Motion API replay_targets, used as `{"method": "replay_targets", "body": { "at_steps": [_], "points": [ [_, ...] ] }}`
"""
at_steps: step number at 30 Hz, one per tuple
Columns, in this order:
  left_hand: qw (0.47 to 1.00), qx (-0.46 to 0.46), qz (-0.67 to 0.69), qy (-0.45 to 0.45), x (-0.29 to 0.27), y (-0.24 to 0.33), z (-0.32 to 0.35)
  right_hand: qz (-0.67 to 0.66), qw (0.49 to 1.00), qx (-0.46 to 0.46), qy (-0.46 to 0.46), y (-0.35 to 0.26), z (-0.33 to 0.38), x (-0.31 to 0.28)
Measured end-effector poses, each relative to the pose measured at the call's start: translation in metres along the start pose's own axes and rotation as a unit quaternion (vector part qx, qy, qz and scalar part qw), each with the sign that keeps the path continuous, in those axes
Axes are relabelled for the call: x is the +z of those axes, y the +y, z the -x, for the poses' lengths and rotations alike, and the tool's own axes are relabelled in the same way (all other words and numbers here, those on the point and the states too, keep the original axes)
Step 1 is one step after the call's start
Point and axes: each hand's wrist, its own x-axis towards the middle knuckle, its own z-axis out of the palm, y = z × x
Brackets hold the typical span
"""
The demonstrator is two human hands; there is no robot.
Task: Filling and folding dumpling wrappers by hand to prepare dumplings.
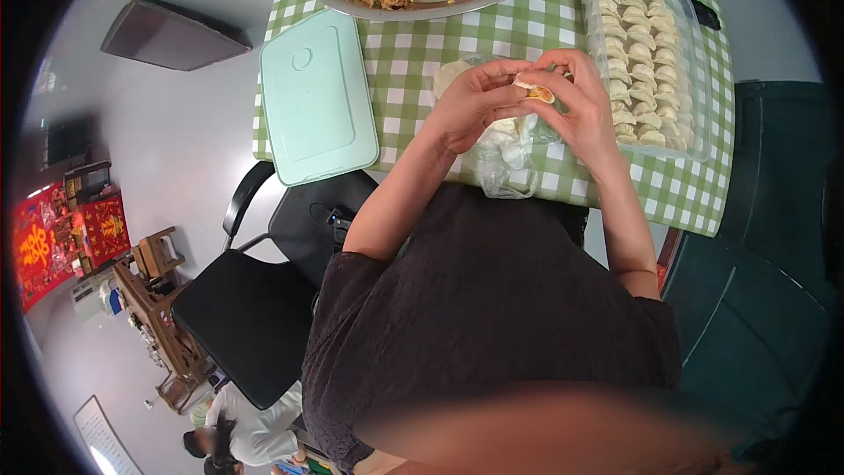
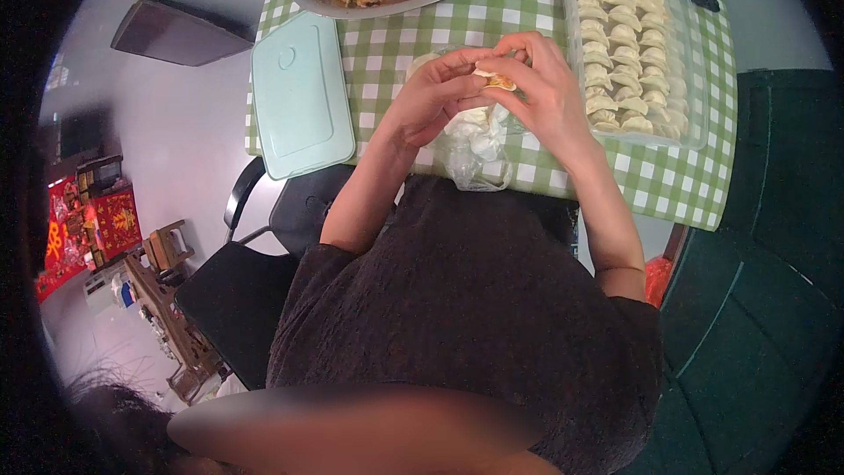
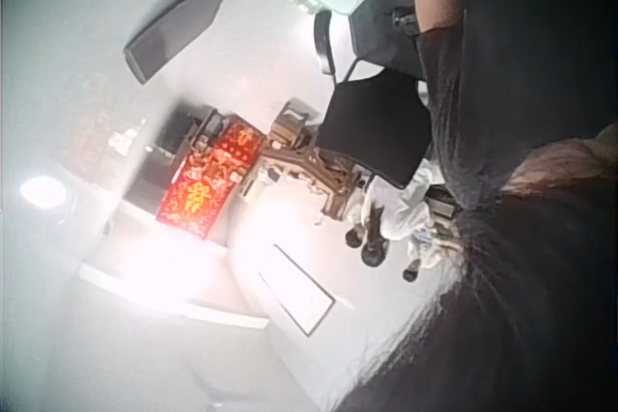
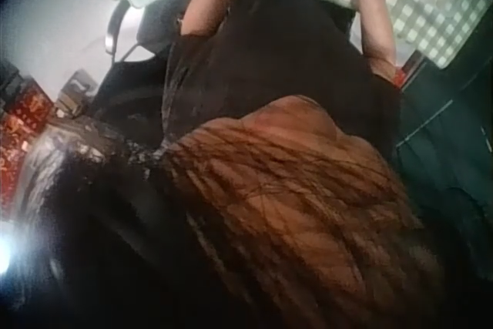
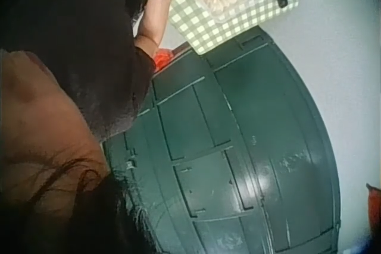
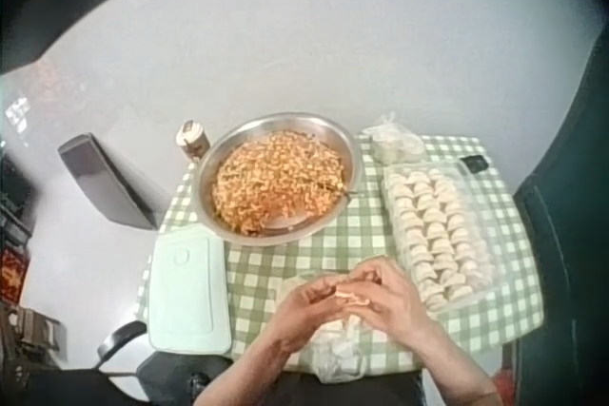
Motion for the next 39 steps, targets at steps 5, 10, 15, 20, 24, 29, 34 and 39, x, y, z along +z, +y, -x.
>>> {"method": "replay_targets", "body": {
  "at_steps": [5,10,15,20,24,29,34,39],
  "points": [
    [1.0,0.021,-0.022,-0.007,0.005,0.005,0.005,-0.024,0.999,0.024,0.021,0.002,0.003,0.003],
    [0.985,0.085,-0.147,-0.012,0.015,0.004,0.01,-0.065,0.994,0.072,0.045,-0.002,0.003,0.004],
    [0.97,0.132,-0.203,0.039,0.012,-0.004,0.008,-0.031,0.997,0.056,0.048,-0.008,0.003,0.005],
    [0.971,0.124,-0.195,0.055,0.01,-0.006,0.01,0.017,0.997,0.033,0.067,-0.015,0.006,0.003],
    [0.955,0.136,-0.254,0.073,0.012,-0.006,0.013,0.052,0.997,0.019,0.058,-0.016,0.005,0.002],
    [0.952,0.151,-0.253,0.079,0.017,-0.006,0.015,0.057,0.997,0.016,0.052,-0.014,0.005,0.001],
    [0.954,0.141,-0.253,0.074,0.017,-0.008,0.014,0.066,0.997,-0.006,0.047,-0.014,0.004,0.0],
    [0.976,0.15,-0.151,0.057,0.017,-0.009,0.013,0.035,0.997,-0.004,0.064,-0.009,0.007,0.002]
  ]
}}
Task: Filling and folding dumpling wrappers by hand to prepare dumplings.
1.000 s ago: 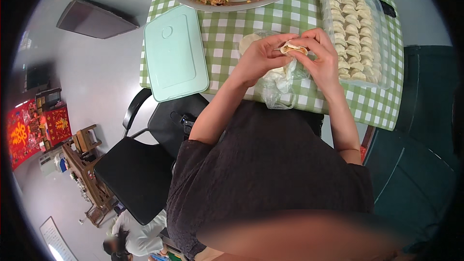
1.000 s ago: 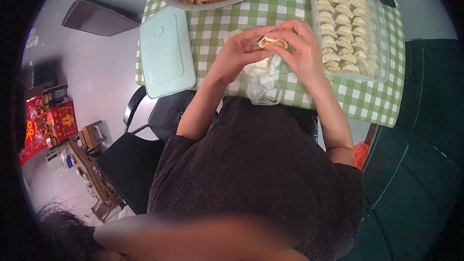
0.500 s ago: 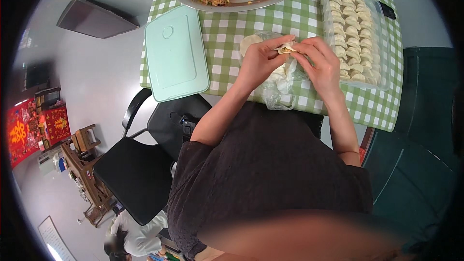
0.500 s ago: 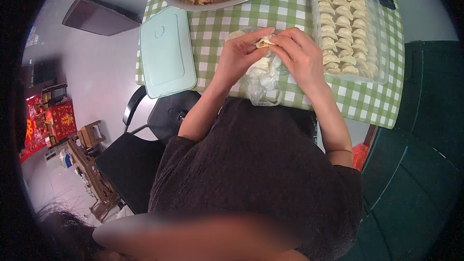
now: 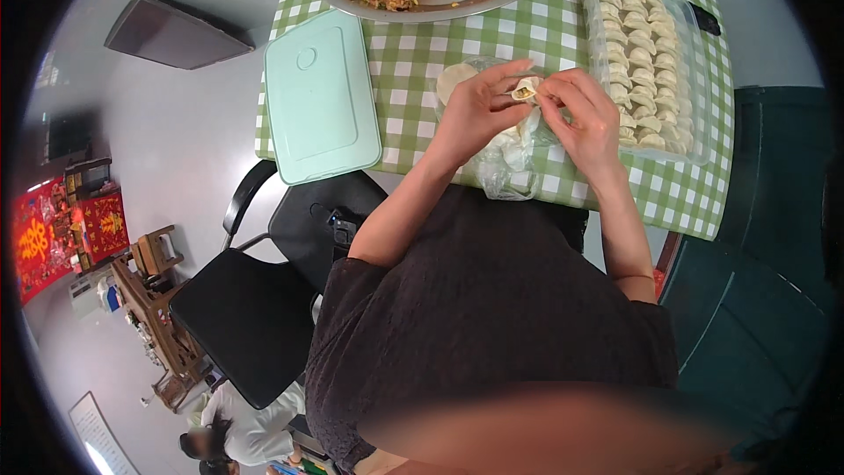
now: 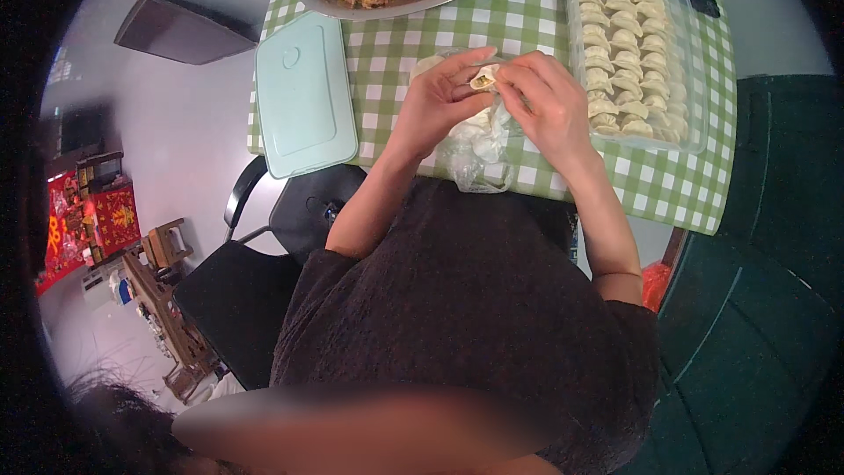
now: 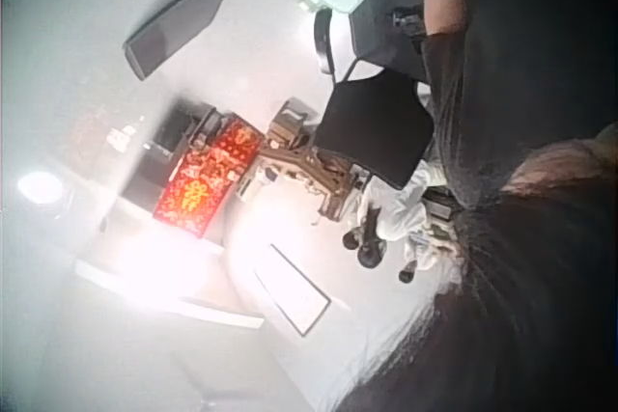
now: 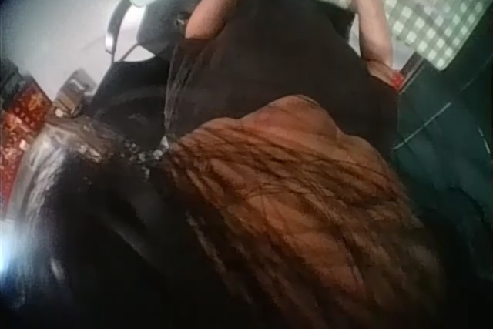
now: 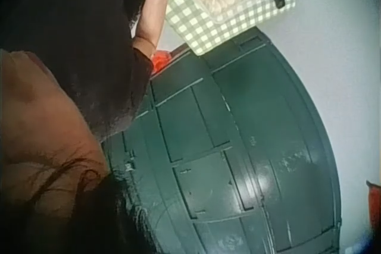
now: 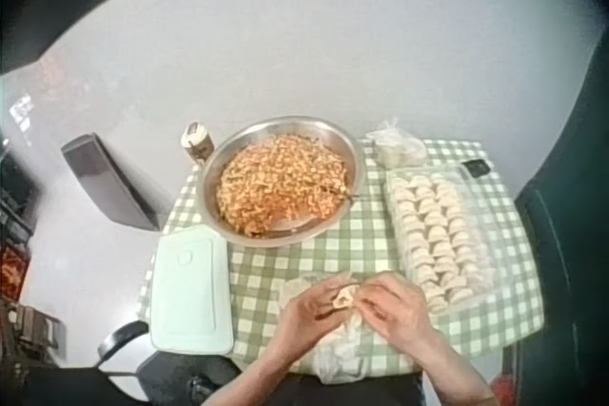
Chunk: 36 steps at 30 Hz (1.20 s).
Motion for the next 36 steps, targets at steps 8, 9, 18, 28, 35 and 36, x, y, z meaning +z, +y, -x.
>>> {"method": "replay_targets", "body": {
  "at_steps": [8,9,18,28,35,36],
  "points": [
    [0.997,-0.06,0.043,-0.023,-0.003,-0.009,0.001,-0.016,1.0,0.019,0.008,-0.001,0.003,-0.001],
    [0.998,-0.056,0.038,-0.019,-0.004,-0.01,0.0,-0.013,1.0,0.019,0.007,-0.002,0.002,-0.002],
    [1.0,-0.028,0.012,-0.005,-0.005,-0.017,-0.002,0.009,1.0,-0.017,0.004,-0.01,-0.004,-0.006],
    [0.99,0.053,-0.128,0.026,-0.001,-0.014,0.001,0.032,0.999,-0.019,-0.018,-0.01,-0.009,-0.003],
    [0.983,0.047,-0.178,0.01,0.0,-0.005,0.002,0.03,0.999,-0.028,-0.017,-0.008,-0.01,-0.004],
    [0.982,0.043,-0.185,0.009,0.0,-0.004,0.002,0.03,0.999,-0.032,-0.018,-0.008,-0.01,-0.004]
  ]
}}
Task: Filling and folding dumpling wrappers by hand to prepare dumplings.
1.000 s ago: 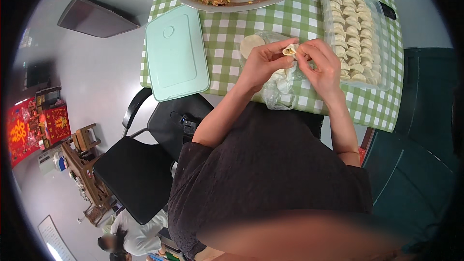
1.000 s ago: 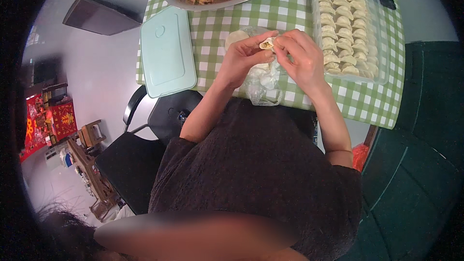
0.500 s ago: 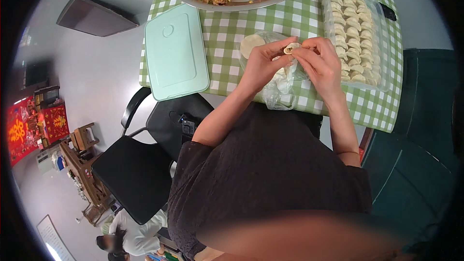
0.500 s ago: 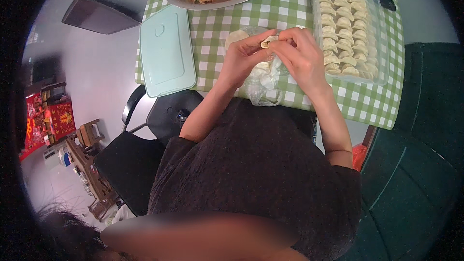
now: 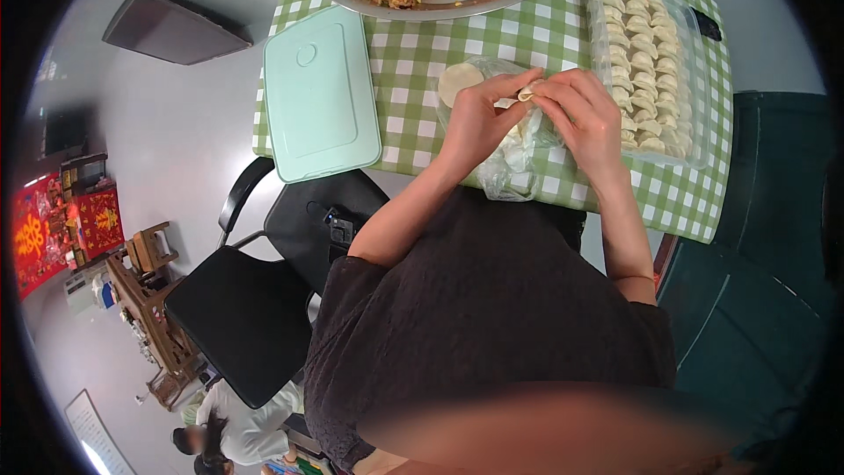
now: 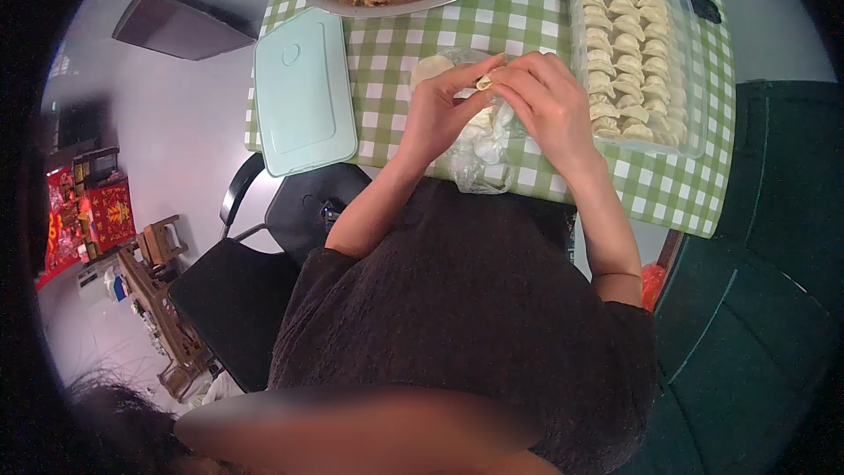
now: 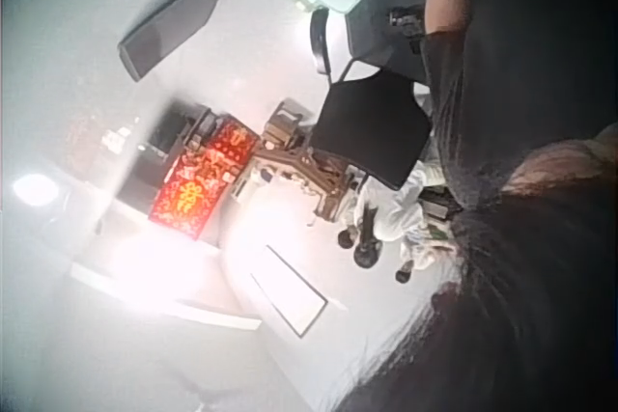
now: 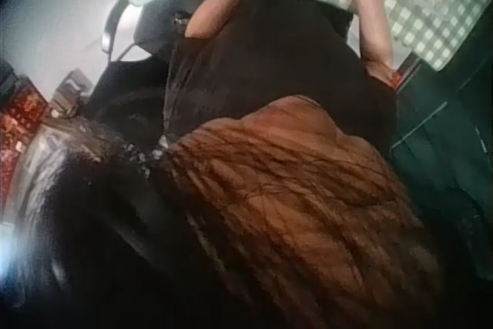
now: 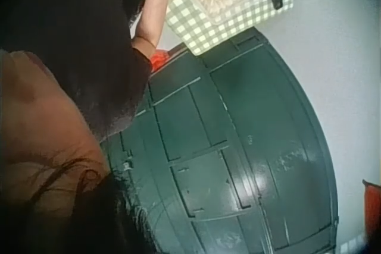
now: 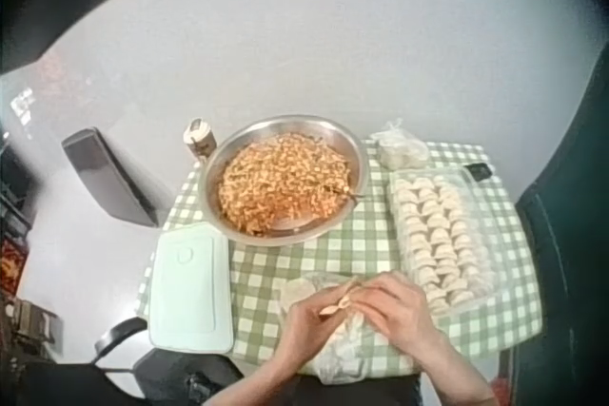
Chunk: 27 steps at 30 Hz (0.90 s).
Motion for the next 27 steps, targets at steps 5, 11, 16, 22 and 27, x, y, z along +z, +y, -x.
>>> {"method": "replay_targets", "body": {
  "at_steps": [5,11,16,22,27],
  "points": [
    [1.0,-0.006,-0.019,0.007,0.001,0.003,0.001,-0.008,1.0,0.012,-0.008,0.002,0.001,0.001],
    [0.992,-0.032,0.122,-0.001,0.002,-0.006,0.002,-0.022,0.999,0.04,-0.006,0.004,0.002,0.005],
    [0.985,-0.038,0.165,0.0,0.005,-0.012,0.001,-0.021,0.999,0.034,0.005,0.004,0.003,0.008],
    [0.989,-0.044,0.143,0.008,0.002,-0.012,0.001,-0.008,1.0,0.017,0.012,0.003,0.001,0.002],
    [0.995,-0.021,0.096,0.013,0.004,-0.011,0.0,-0.028,0.999,0.0,-0.017,-0.001,-0.007,0.0]
  ]
}}
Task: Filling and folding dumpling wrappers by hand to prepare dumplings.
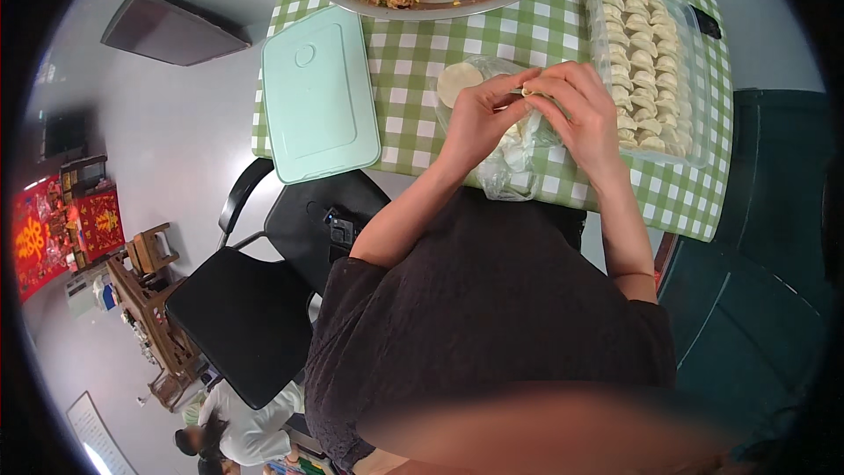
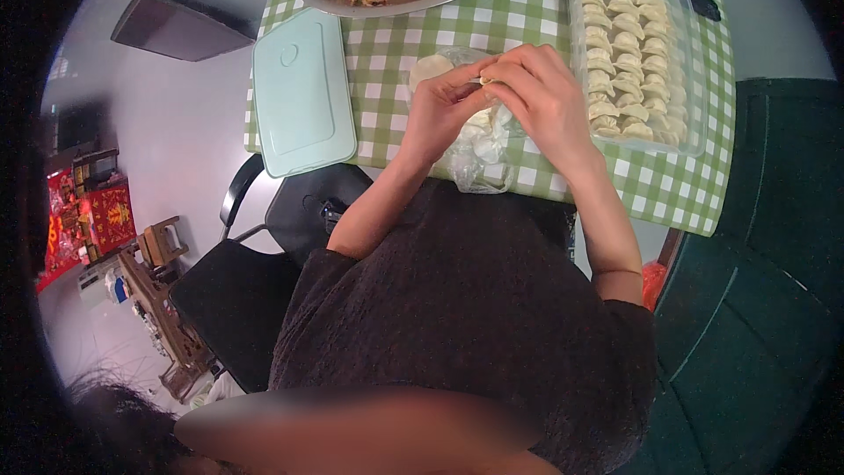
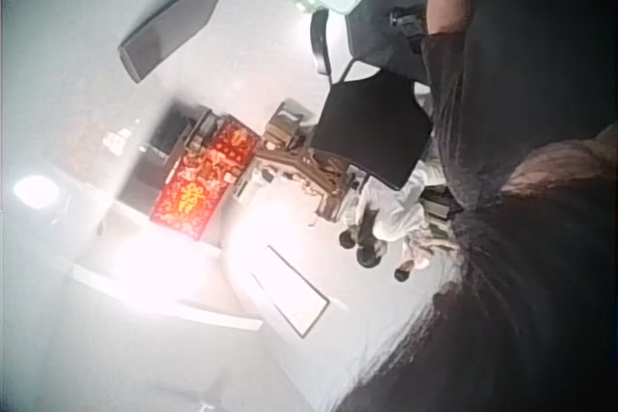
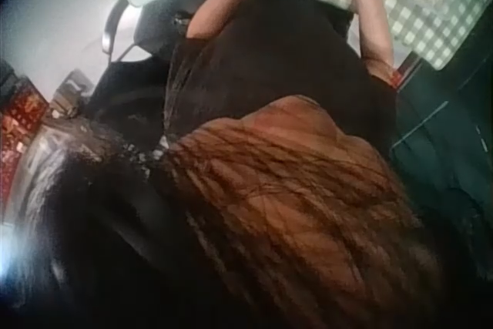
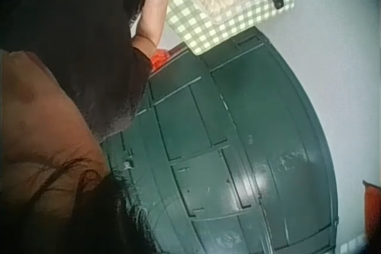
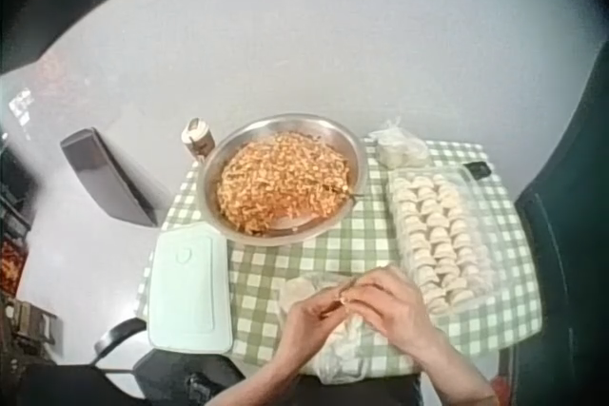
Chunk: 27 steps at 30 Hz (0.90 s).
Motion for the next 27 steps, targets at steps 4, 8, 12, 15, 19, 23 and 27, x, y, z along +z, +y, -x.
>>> {"method": "replay_targets", "body": {
  "at_steps": [4,8,12,15,19,23,27],
  "points": [
    [0.999,0.016,-0.028,0.014,0.001,0.002,0.001,0.01,1.0,0.002,-0.023,0.0,-0.002,0.001],
    [0.999,0.021,-0.044,0.013,0.0,-0.001,0.001,0.039,0.999,-0.012,-0.01,-0.002,-0.003,0.006],
    [0.999,0.029,-0.037,0.01,0.0,-0.003,-0.001,0.059,0.998,0.006,-0.005,-0.001,0.0,0.01],
    [0.999,0.024,-0.023,0.023,0.001,0.0,0.0,0.047,0.999,-0.021,0.002,0.003,0.0,0.009],
    [0.996,0.027,-0.086,0.028,-0.001,-0.001,-0.002,0.053,0.998,-0.025,0.007,-0.007,-0.008,0.006],
    [0.995,0.052,-0.082,0.025,0.001,-0.003,-0.002,0.088,0.995,-0.048,-0.024,-0.001,-0.008,0.009],
    [0.998,0.028,-0.059,0.014,0.001,-0.005,-0.002,0.081,0.996,-0.033,-0.024,-0.001,-0.007,0.012]
  ]
}}
